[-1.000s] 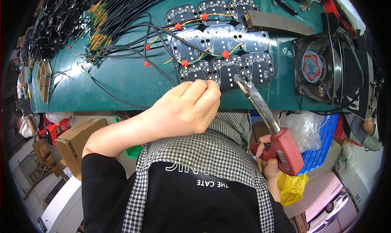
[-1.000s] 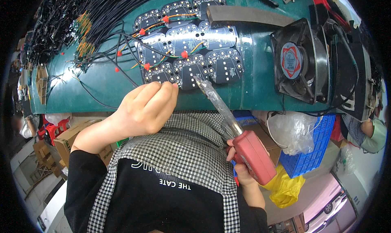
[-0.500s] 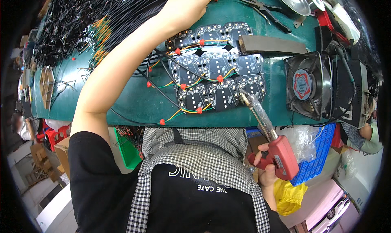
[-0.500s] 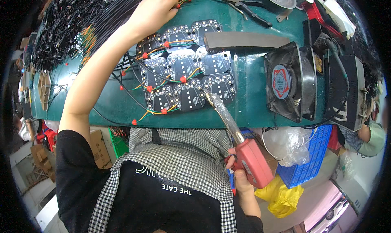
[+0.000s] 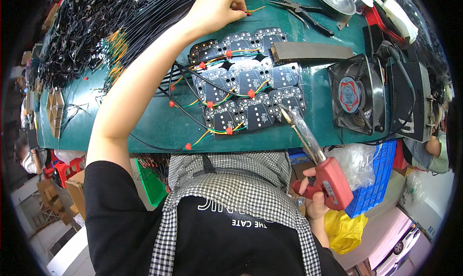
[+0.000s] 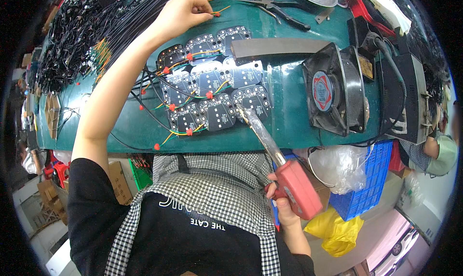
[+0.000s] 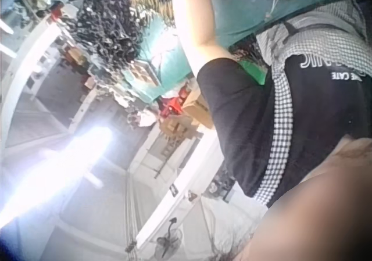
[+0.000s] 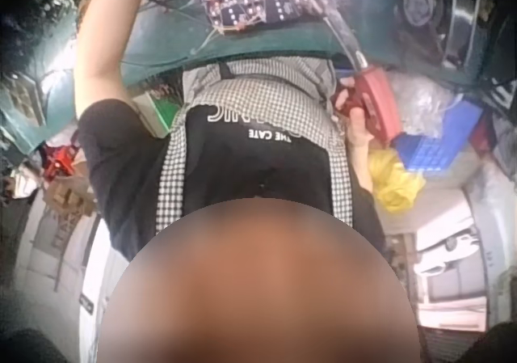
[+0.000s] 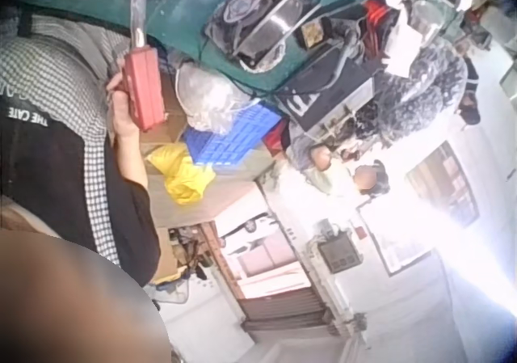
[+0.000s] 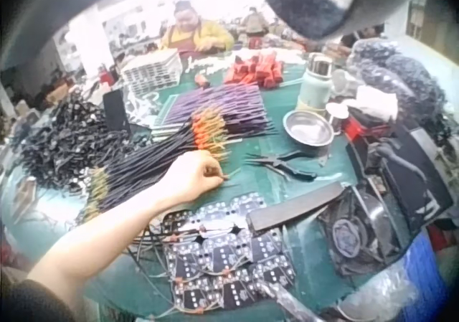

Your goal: The person places soldered circuit board panels into a storage crate under the workbench, then solders wires onto circuit boards on the table using a handheld soldering tool.

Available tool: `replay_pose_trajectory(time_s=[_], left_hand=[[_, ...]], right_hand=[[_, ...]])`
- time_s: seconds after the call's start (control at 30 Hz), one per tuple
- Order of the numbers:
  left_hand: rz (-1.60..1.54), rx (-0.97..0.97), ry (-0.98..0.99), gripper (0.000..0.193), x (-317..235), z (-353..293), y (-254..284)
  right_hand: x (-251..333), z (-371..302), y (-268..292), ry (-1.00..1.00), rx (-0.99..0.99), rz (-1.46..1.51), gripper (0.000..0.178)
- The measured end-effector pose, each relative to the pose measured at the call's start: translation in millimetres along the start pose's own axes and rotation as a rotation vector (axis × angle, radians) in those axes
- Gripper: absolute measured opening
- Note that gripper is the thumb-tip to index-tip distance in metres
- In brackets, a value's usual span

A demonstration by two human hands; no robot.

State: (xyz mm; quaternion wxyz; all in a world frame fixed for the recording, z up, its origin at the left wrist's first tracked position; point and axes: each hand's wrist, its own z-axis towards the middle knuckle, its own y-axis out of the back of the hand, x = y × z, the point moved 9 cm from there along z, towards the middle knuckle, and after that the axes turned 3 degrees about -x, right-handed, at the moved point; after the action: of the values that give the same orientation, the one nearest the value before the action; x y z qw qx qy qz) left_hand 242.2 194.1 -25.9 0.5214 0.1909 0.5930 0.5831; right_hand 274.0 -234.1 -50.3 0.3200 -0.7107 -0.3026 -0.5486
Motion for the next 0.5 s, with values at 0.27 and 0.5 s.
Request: replay_pose_trajectory(time_s=[0.27, 0.5], left_hand=[[-0.588, 0.047, 0.169, 0.016, 28.7, -3.4, 9.6], [-0.685, -0.016, 0.274, 0.018, 4.9, -13.9, 47.3]], right_hand=[[1.9, -3.4, 3.7, 0.027, -0.025, -0.002, 0.074], [-8.0, -10.4, 8.8, -0.055, -0.020, 0.162, 0.077]])
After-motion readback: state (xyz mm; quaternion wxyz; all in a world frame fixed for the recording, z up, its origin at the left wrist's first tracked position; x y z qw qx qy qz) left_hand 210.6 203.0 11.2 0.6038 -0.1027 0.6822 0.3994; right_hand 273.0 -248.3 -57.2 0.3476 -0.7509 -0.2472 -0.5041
